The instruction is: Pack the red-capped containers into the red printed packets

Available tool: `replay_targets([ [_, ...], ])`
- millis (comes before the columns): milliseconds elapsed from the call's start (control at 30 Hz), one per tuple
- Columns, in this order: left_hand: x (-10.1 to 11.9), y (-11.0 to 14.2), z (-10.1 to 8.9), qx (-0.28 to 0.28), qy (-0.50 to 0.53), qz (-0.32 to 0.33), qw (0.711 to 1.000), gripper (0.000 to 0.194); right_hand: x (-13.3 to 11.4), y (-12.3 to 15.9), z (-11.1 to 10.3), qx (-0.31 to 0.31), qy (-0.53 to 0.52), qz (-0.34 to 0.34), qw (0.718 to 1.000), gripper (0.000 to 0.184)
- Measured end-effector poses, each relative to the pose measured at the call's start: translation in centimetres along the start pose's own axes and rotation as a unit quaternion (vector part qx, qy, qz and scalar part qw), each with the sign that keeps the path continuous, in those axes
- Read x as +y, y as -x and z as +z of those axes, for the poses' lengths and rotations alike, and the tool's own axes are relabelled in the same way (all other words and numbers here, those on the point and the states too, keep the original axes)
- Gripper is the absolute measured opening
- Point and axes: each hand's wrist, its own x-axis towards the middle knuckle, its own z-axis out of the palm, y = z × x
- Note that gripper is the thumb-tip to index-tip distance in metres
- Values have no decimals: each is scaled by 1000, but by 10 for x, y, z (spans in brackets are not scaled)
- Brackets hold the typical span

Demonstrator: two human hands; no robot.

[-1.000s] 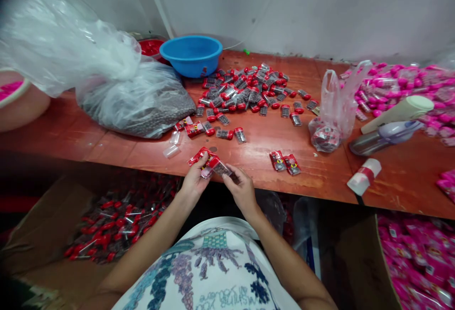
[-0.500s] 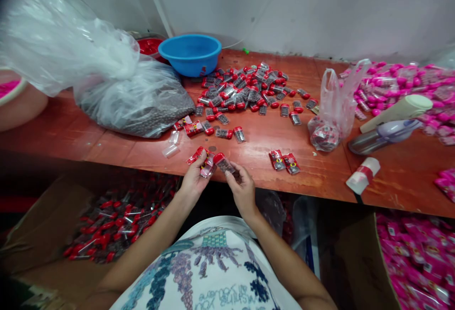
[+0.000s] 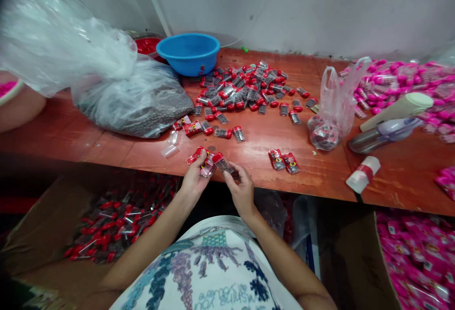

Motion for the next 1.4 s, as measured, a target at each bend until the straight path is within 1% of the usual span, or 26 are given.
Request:
replay_targets([
  [67, -1, -1, -1, -1, -3, 8, 1000, 8, 0, -1, 0, -9, -6, 9, 1000, 32],
  [167, -1, 0, -2, 2, -11, 33, 999, 12, -2, -1, 1, -52, -39, 41, 997, 30],
  [233, -1, 1, -3, -15, -24, 45, 999, 15, -3, -2, 1, -64, -69, 66, 993, 30],
  [300, 0, 4, -5, -50, -56, 46, 996, 19, -4, -2, 1, -57, -85, 75, 992, 30],
  [400, 2, 10, -8, -95, -136, 61, 984, 23, -4, -4, -2, -60, -68, 55, 994, 28],
  [500, 5, 14, -10, -123, -205, 121, 963, 23, -4, -5, -5, -64, -30, 21, 997, 27],
  [567, 8, 16, -9, -138, -236, 141, 951, 23, -4, -5, -6, -63, -34, 22, 997, 27],
  [667, 14, 18, -7, -162, -267, 119, 942, 24, -5, -4, -7, -83, -98, 74, 989, 27],
  [733, 15, 20, -6, -177, -274, 106, 939, 25, -6, -3, -8, -93, -120, 89, 984, 27],
  [767, 16, 20, -5, -181, -274, 103, 939, 26, -7, -2, -8, -87, -110, 78, 987, 27],
  [867, 14, 22, -4, -184, -276, 107, 937, 27, -9, 0, -10, -49, -33, 14, 998, 27],
  [900, 13, 22, -4, -181, -277, 112, 937, 26, -9, 0, -10, -42, -22, 7, 999, 27],
  [933, 13, 22, -4, -178, -278, 114, 937, 24, -8, 0, -11, -44, -30, 16, 998, 27],
  [967, 13, 22, -5, -177, -279, 112, 937, 24, -8, 0, -11, -52, -58, 39, 996, 28],
  [1033, 13, 22, -5, -182, -283, 87, 938, 24, -7, -1, -11, -70, -134, 98, 984, 27],
  [1100, 12, 24, -4, -189, -286, 62, 937, 26, -6, -2, -10, -76, -176, 130, 973, 26],
  [1167, 8, 26, -4, -193, -289, 57, 936, 25, -6, -2, -9, -65, -168, 114, 977, 27],
  [1300, -4, 30, -4, -196, -299, 72, 931, 21, -7, -1, -7, -44, -109, 46, 992, 28],
  [1400, -6, 27, -6, -179, -281, 70, 940, 22, -6, -3, -8, -63, -109, 47, 991, 35],
])
